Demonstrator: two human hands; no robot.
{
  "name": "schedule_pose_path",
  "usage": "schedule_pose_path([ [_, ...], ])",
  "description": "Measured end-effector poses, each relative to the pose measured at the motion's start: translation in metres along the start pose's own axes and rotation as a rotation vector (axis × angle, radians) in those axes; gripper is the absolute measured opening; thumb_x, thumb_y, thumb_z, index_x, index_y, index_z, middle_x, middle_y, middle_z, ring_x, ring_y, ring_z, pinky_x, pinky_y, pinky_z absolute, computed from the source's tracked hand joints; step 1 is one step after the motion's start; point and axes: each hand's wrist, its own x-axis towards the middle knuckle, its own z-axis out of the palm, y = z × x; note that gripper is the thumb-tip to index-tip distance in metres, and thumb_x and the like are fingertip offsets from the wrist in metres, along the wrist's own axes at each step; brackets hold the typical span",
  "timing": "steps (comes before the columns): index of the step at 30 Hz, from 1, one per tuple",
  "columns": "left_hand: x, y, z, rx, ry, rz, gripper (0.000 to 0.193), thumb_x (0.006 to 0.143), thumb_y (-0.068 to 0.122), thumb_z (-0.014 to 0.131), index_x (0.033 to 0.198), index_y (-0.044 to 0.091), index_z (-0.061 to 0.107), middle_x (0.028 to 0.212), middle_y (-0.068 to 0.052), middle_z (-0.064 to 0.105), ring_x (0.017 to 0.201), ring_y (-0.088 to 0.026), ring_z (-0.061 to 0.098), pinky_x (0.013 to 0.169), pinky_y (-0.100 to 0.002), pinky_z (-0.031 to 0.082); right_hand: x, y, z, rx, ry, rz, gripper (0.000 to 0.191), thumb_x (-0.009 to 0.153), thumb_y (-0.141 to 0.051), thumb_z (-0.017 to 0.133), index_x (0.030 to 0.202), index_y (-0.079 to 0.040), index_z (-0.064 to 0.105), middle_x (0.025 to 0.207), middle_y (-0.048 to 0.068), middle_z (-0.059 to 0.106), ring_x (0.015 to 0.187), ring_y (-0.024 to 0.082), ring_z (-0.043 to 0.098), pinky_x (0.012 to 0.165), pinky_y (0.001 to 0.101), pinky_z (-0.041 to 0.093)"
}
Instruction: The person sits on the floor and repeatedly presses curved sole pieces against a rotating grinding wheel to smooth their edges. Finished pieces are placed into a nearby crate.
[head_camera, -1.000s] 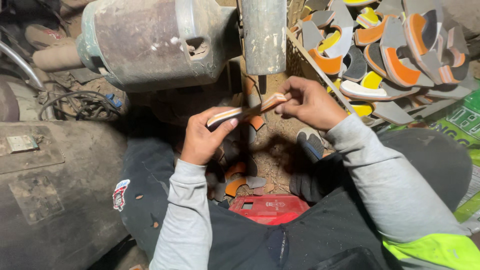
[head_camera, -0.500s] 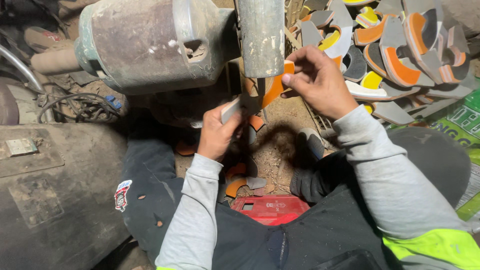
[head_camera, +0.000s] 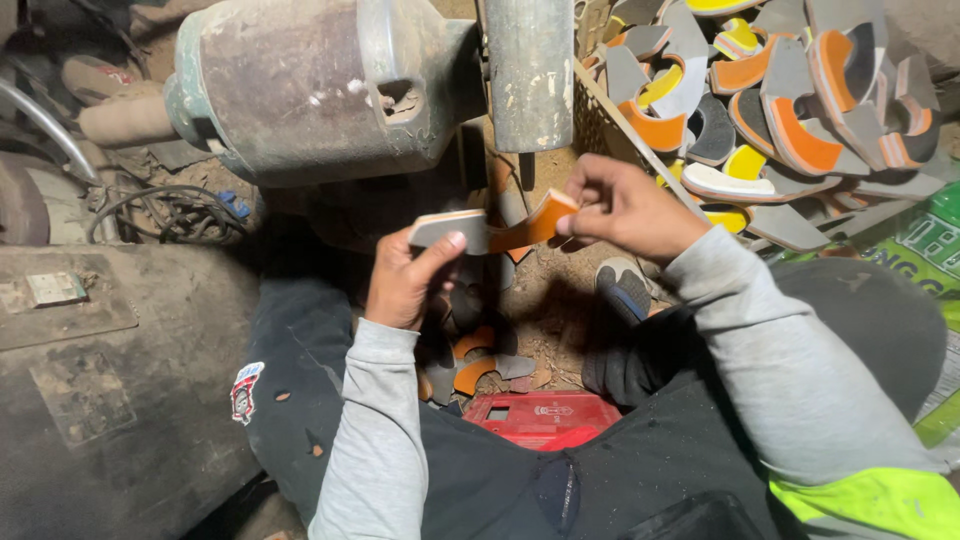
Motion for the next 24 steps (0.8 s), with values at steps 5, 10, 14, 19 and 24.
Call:
schedule_pose_path([
  [5, 0.007, -0.015, 0.026, -0.115, -0.161, -0.105, 0.018, 0.093, 0.016, 0.070, 0.104, 0.002, 0.068, 0.084, -0.006, 0.070, 0.064, -0.015, 0.066, 0.054, -0.027, 0.051, 0.000, -0.015, -0.018, 0.101, 0.103, -0.052, 0.019, 0.101, -0.015, 0.065, 0.106, 0.001, 0.055, 0.072, 0.002, 0.052, 0.062, 0.010, 0.056, 0.075, 0.0352, 0.069],
  [10, 0.022, -0.030, 0.042, -0.284, -0.059, -0.153, 0.020, 0.094, 0.018, 0.065, 0.110, 0.006, 0.066, 0.088, -0.008, 0.071, 0.068, -0.018, 0.069, 0.055, -0.031, 0.053, 0.013, -0.028, -0.013, 0.068, 0.224, 0.037, 0.024, 0.103, -0.021, 0.059, 0.100, 0.003, 0.057, 0.077, 0.007, 0.061, 0.069, 0.016, 0.071, 0.067, 0.0346, 0.067],
  [14, 0.033, -0.037, 0.041, -0.345, -0.072, -0.131, 0.018, 0.098, 0.018, 0.065, 0.110, 0.006, 0.067, 0.088, -0.009, 0.071, 0.070, -0.020, 0.068, 0.059, -0.034, 0.054, 0.018, -0.038, -0.011, 0.046, 0.265, 0.029, 0.023, 0.102, -0.021, 0.058, 0.099, 0.001, 0.055, 0.076, 0.007, 0.063, 0.065, 0.018, 0.071, 0.060, 0.0344, 0.063],
  [19, 0.037, -0.040, 0.037, -0.325, -0.064, -0.136, 0.019, 0.099, 0.020, 0.065, 0.111, 0.005, 0.067, 0.090, -0.009, 0.071, 0.074, -0.020, 0.068, 0.060, -0.034, 0.054, 0.022, -0.039, -0.011, 0.017, 0.262, -0.002, 0.025, 0.105, -0.021, 0.060, 0.098, 0.003, 0.055, 0.073, 0.007, 0.060, 0.064, 0.018, 0.069, 0.060, 0.0343, 0.064],
  [24, 0.030, -0.033, 0.029, -0.380, -0.017, -0.146, 0.022, 0.096, 0.016, 0.065, 0.115, 0.004, 0.068, 0.099, -0.007, 0.072, 0.082, -0.018, 0.069, 0.066, -0.033, 0.057, 0.022, -0.034, 0.000, -0.003, 0.233, -0.036, 0.022, 0.103, -0.019, 0.059, 0.100, 0.002, 0.056, 0.076, 0.007, 0.065, 0.066, 0.015, 0.071, 0.063, 0.0323, 0.065],
])
